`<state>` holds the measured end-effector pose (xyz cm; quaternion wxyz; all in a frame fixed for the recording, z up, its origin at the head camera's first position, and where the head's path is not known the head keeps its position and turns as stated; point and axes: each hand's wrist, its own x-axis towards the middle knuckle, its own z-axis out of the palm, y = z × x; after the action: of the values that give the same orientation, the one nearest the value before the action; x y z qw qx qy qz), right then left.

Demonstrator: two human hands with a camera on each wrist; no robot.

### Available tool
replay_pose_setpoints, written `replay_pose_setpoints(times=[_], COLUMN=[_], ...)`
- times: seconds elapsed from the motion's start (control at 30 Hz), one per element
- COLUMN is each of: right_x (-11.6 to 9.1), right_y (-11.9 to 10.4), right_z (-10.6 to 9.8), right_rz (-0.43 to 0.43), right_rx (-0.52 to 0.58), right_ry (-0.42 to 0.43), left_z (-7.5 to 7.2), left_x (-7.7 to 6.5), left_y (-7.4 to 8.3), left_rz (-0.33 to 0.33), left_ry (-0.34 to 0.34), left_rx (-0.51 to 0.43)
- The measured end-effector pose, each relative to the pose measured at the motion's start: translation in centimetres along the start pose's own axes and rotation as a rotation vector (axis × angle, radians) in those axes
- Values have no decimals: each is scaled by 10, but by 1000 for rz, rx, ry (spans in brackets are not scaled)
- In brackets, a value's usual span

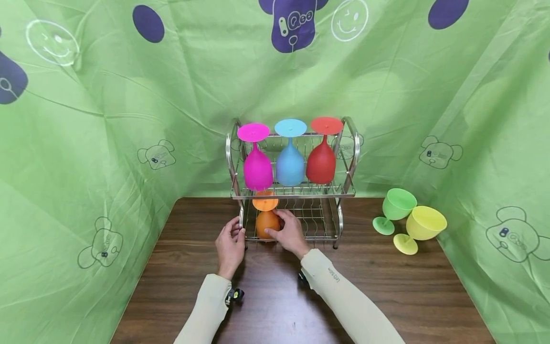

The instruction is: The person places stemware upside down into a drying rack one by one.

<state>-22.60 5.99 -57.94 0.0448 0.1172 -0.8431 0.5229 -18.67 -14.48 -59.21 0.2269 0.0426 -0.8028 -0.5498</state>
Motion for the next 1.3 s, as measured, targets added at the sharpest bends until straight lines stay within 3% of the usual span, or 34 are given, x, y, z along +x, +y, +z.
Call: replay_pose_setpoints(times=[0.17,0.47,0.87,1.07,1.3], right_x=[-6,-27,-71,-95,-115], right_y=[-7,-27,-32,-25,-8], right_z=[-9,-43,-114,-163,-215], right_rz=[33,45,12,96,142], right_rx=[66,123,182,140,105], right_ry=[10,95,212,328,554], left_z=[-1,-1,-7,-8,-6], left_x=[0,2,4,4,5], left_y=[0,-1,-5,-6,-8], left_rz=[5,0,-17,-43,-34], left_ry=[-6,-25,-54,-63,-63], left_rx=[1,-5,-32,-9,-3])
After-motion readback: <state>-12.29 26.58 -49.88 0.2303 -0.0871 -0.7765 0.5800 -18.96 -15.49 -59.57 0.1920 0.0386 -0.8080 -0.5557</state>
